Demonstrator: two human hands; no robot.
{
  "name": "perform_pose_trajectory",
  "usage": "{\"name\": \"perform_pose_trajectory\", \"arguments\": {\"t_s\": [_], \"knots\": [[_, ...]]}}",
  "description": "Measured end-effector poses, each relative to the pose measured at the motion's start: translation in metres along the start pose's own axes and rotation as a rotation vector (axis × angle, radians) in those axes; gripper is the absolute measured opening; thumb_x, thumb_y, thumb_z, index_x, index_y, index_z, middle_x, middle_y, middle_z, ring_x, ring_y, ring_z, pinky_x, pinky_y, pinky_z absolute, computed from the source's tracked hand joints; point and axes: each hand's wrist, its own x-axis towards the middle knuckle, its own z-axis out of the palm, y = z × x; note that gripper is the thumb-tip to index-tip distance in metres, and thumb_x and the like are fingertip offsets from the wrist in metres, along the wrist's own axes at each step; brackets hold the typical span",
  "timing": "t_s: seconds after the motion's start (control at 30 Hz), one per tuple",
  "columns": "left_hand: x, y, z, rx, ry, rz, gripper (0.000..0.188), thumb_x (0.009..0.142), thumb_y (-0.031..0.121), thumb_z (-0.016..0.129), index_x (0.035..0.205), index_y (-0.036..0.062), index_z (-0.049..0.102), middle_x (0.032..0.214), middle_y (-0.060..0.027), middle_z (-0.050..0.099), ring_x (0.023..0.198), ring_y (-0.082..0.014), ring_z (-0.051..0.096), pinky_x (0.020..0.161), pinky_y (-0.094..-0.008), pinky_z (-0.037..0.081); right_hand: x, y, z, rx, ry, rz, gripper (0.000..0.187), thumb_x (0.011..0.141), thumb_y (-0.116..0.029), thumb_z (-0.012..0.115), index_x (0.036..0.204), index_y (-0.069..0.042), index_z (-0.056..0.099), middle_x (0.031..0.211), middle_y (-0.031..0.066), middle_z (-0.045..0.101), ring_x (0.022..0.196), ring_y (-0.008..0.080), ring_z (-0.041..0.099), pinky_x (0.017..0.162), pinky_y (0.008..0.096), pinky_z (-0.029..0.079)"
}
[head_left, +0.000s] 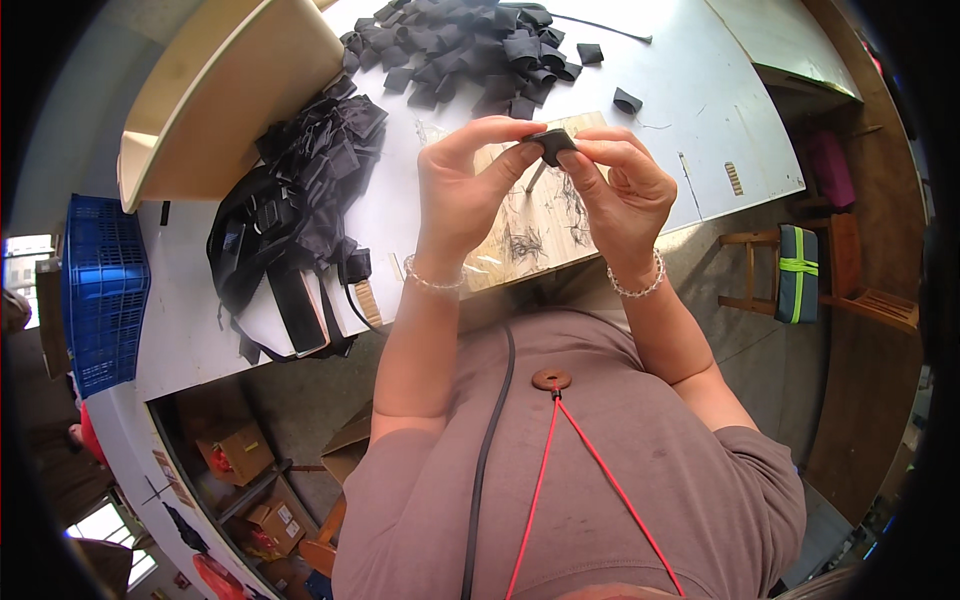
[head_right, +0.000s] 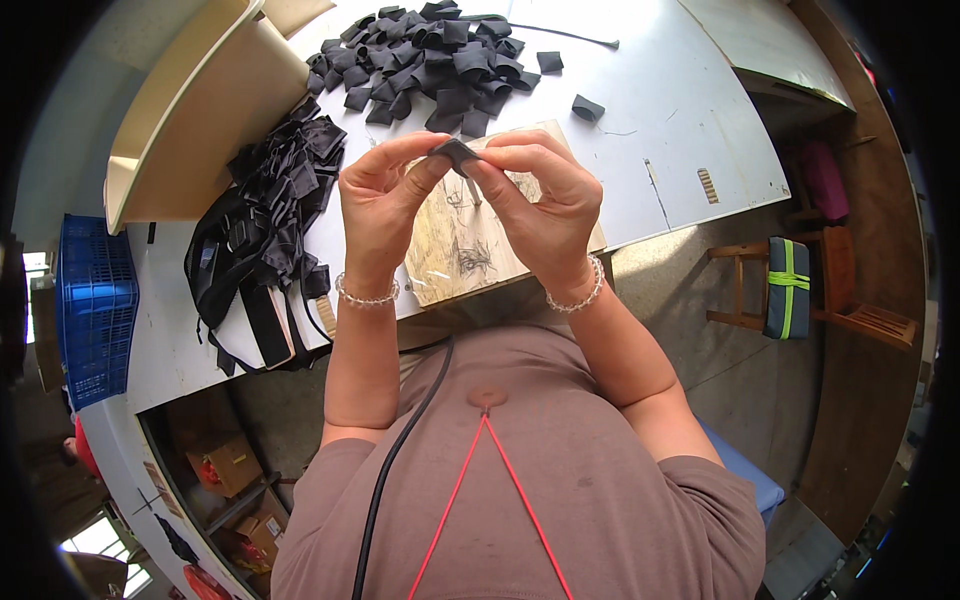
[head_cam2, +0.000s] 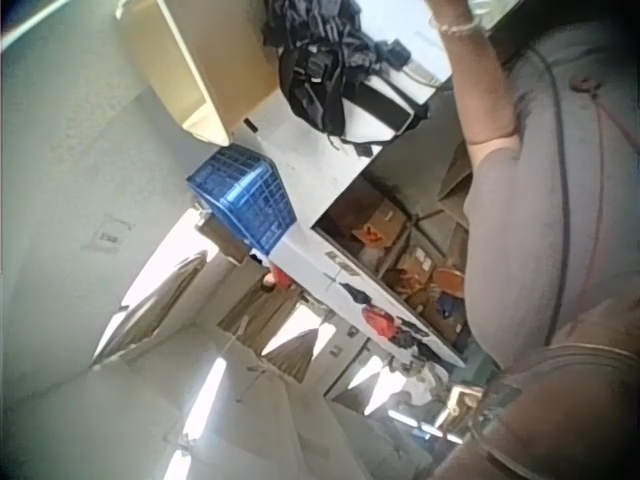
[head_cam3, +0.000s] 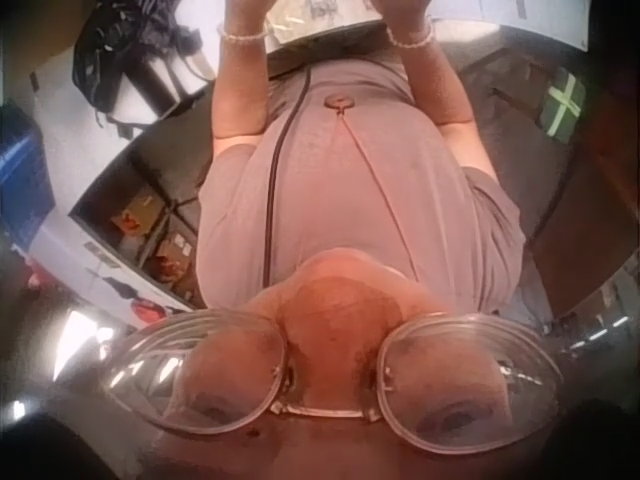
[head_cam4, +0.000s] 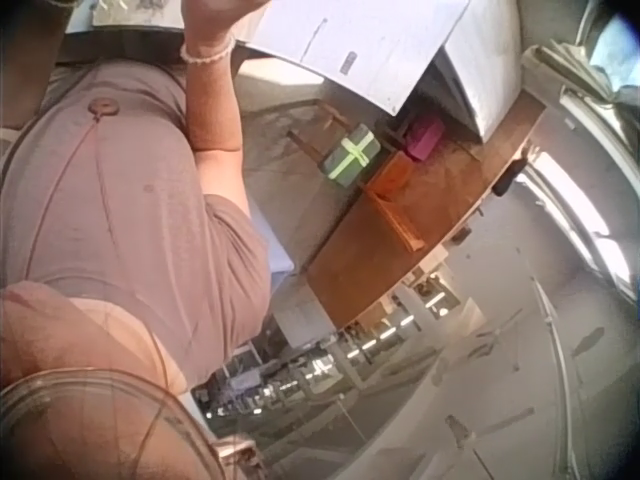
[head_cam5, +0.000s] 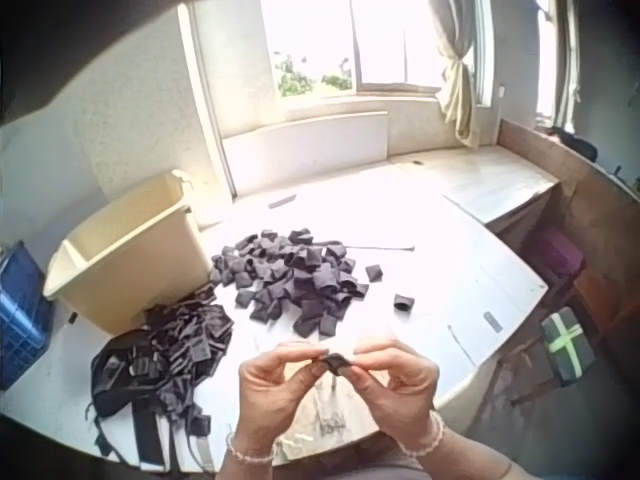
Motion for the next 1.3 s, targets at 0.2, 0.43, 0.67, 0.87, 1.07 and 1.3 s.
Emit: {"name": "perform_pose_trajectory", "arguments": {"t_s": [0.2, 0.43, 0.67, 0.87, 1.07, 1.3], "knots": [[-0.001, 0.003, -0.001, -0.193, 0.053, -0.175, 0.023, 0.08, 0.004, 0.067, 0.102, -0.0021, 0.064, 0.097, -0.0071, 0.065, 0.088, -0.0133, 0.059, 0.076, -0.025, 0.047, -0.001, 0.003, -0.002, 0.01, -0.011, 0.008, 0.01, 0.075, 0.005, 0.07, 0.083, 0.002, 0.065, 0.084, 0.0081, 0.064, 0.078, 0.014, 0.058, 0.067, 0.024, 0.047], [0.005, 0.01, 0.002, -0.027, -0.033, -0.006, 0.016, 0.082, 0.009, 0.067, 0.096, 0.0026, 0.069, 0.092, -0.0074, 0.065, 0.087, -0.0139, 0.059, 0.075, -0.025, 0.047, -0.002, 0.006, -0.003, 0.022, -0.013, 0.015, 0.01, 0.075, 0.005, 0.07, 0.084, 0.003, 0.065, 0.085, 0.0084, 0.063, 0.079, 0.0143, 0.058, 0.068, 0.0244, 0.047], [0.012, 0.01, 0.009, 0.099, -0.029, 0.155, 0.017, 0.074, 0.014, 0.074, 0.09, 0.0064, 0.072, 0.088, -0.0059, 0.067, 0.084, -0.0157, 0.059, 0.073, -0.0265, 0.047, 0.001, 0.002, -0.001, 0.043, 0.011, -0.008, 0.01, 0.075, 0.006, 0.069, 0.084, 0.002, 0.065, 0.085, 0.0086, 0.063, 0.079, 0.0144, 0.058, 0.068, 0.0246, 0.047], [0.015, 0.009, 0.007, 0.179, -0.042, 0.216, 0.015, 0.075, 0.011, 0.073, 0.089, 0.0067, 0.072, 0.086, -0.0053, 0.067, 0.083, -0.0155, 0.059, 0.073, -0.0267, 0.047, -0.001, 0.007, -0.002, 0.066, 0.004, -0.015, 0.011, 0.074, 0.006, 0.07, 0.084, 0.002, 0.065, 0.085, 0.0088, 0.064, 0.08, 0.0146, 0.059, 0.069, 0.0244, 0.048], [0.009, -0.001, 0.006, -0.042, -0.004, 0.068, 0.011, 0.078, 0.008, 0.07, 0.088, 0.003, 0.07, 0.085, -0.0071, 0.066, 0.082, -0.0146, 0.059, 0.074, -0.0257, 0.048, 0.002, 0.003, 0.0, -0.033, -0.019, -0.026, 0.012, 0.073, 0.004, 0.071, 0.084, 0.001, 0.066, 0.084, 0.0087, 0.064, 0.077, 0.0145, 0.06, 0.065, 0.0242, 0.048], [0.009, -0.001, 0.01, -0.102, -0.003, 0.069, 0.013, 0.08, 0.009, 0.069, 0.09, 0.0014, 0.068, 0.086, -0.0069, 0.066, 0.082, -0.0134, 0.059, 0.073, -0.0248, 0.048, 0.006, -0.001, -0.001, -0.146, -0.043, -0.104, 0.012, 0.072, 0.005, 0.072, 0.082, 0.001, 0.066, 0.081, 0.0085, 0.064, 0.073, 0.0147, 0.061, 0.063, 0.024, 0.049]]}}
